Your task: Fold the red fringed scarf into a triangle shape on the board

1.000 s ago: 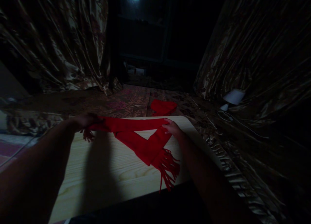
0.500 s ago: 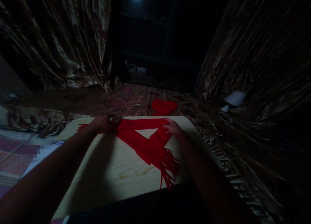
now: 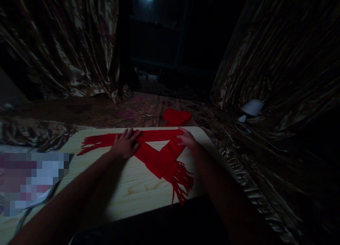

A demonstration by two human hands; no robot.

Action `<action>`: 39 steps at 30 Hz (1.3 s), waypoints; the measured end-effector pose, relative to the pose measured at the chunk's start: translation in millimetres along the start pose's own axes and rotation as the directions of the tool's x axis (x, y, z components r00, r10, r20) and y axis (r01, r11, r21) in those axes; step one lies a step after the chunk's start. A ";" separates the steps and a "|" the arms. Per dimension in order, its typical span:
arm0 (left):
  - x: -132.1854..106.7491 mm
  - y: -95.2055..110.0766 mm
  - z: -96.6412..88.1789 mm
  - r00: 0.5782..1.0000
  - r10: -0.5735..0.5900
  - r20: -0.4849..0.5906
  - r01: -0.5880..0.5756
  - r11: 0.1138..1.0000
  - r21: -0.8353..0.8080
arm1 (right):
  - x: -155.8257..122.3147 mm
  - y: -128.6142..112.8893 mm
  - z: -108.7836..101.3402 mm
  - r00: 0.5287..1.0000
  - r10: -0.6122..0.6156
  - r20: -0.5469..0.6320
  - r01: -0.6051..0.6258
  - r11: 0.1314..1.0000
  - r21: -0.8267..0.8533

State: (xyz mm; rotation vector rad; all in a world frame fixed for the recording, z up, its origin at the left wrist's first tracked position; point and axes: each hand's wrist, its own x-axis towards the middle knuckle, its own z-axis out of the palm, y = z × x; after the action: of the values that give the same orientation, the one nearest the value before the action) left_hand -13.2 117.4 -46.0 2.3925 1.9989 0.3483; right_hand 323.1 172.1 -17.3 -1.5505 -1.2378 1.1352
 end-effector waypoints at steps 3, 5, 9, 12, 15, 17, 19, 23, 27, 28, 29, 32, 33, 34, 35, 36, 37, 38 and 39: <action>-5.7 20.6 -4.7 0.984 0.150 -0.095 -0.152 0.988 -0.013 | -4.6 -5.8 12.3 0.966 -0.216 -0.144 0.188 0.965 -0.185; -9.3 33.4 -1.9 0.974 0.209 -0.088 -0.213 0.976 -0.036 | -10.0 -8.7 29.7 0.916 -0.393 -0.082 0.354 0.886 -0.298; -13.6 44.9 11.3 0.981 0.193 -0.028 -0.195 0.979 -0.053 | -16.5 -7.4 71.8 0.796 -0.545 0.263 0.605 0.727 -0.323; -14.2 43.7 18.2 0.984 0.178 -0.016 -0.179 0.982 -0.054 | -12.7 -0.4 92.1 0.760 -0.512 0.400 0.647 0.647 -0.403; -13.3 41.6 20.1 0.985 0.172 -0.016 -0.173 0.984 -0.053 | -6.6 5.5 99.0 0.752 -0.497 0.432 0.659 0.557 -0.506; -12.7 41.2 19.9 0.985 0.169 -0.014 -0.170 0.984 -0.056 | -4.5 6.4 99.7 0.747 -0.507 0.429 0.662 0.515 -0.544; -12.3 41.2 19.5 0.986 0.169 -0.007 -0.169 0.984 -0.057 | -4.7 5.1 99.8 0.746 -0.513 0.426 0.662 0.492 -0.566; -12.2 40.8 20.3 0.986 0.169 -0.004 -0.169 0.985 -0.042 | -7.7 0.4 100.4 0.753 -0.506 0.421 0.647 0.453 -0.614; -12.3 39.6 21.8 0.985 0.171 -0.016 -0.172 0.985 -0.028 | -4.8 -2.6 99.5 0.800 -0.445 0.403 0.596 0.501 -0.628; -12.3 39.4 21.9 0.985 0.173 -0.020 -0.174 0.984 -0.029 | -3.1 -3.1 99.0 0.809 -0.429 0.403 0.585 0.515 -0.626; -12.4 39.4 21.8 0.984 0.176 -0.024 -0.176 0.984 -0.031 | -1.5 -3.7 98.6 0.813 -0.416 0.407 0.580 0.522 -0.626; -12.9 40.0 20.3 0.983 0.181 -0.030 -0.182 0.983 -0.030 | 0.6 -6.4 97.7 0.816 -0.389 0.427 0.577 0.510 -0.638; -13.1 40.3 19.7 0.983 0.182 -0.029 -0.183 0.983 -0.027 | -0.2 -7.9 97.6 0.814 -0.386 0.435 0.581 0.494 -0.647; -13.2 40.6 19.1 0.983 0.184 -0.027 -0.184 0.983 -0.023 | -1.7 -9.7 97.7 0.809 -0.384 0.446 0.586 0.472 -0.658; -13.3 40.8 18.6 0.982 0.186 -0.024 -0.186 0.982 -0.021 | -3.8 -11.9 98.0 0.803 -0.383 0.456 0.593 0.443 -0.672; -13.3 41.0 18.3 0.982 0.186 -0.022 -0.187 0.982 -0.019 | -6.2 -14.2 98.4 0.796 -0.383 0.469 0.601 0.408 -0.688; -13.3 41.0 18.2 0.982 0.186 -0.019 -0.187 0.982 -0.020 | -8.8 -16.6 99.1 0.789 -0.381 0.482 0.607 0.368 -0.704; -13.1 40.8 18.3 0.983 0.185 -0.018 -0.186 0.982 -0.023 | -11.3 -19.0 100.0 0.784 -0.377 0.492 0.610 0.326 -0.722; -13.0 40.6 18.5 0.983 0.184 -0.018 -0.184 0.983 -0.026 | -13.5 -21.0 101.2 0.782 -0.372 0.501 0.609 0.283 -0.741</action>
State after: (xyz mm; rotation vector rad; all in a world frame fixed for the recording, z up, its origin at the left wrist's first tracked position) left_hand 27.3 99.7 -60.3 2.5716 1.7696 0.3941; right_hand 218.9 169.1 -20.3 -1.4728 -2.5518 0.1443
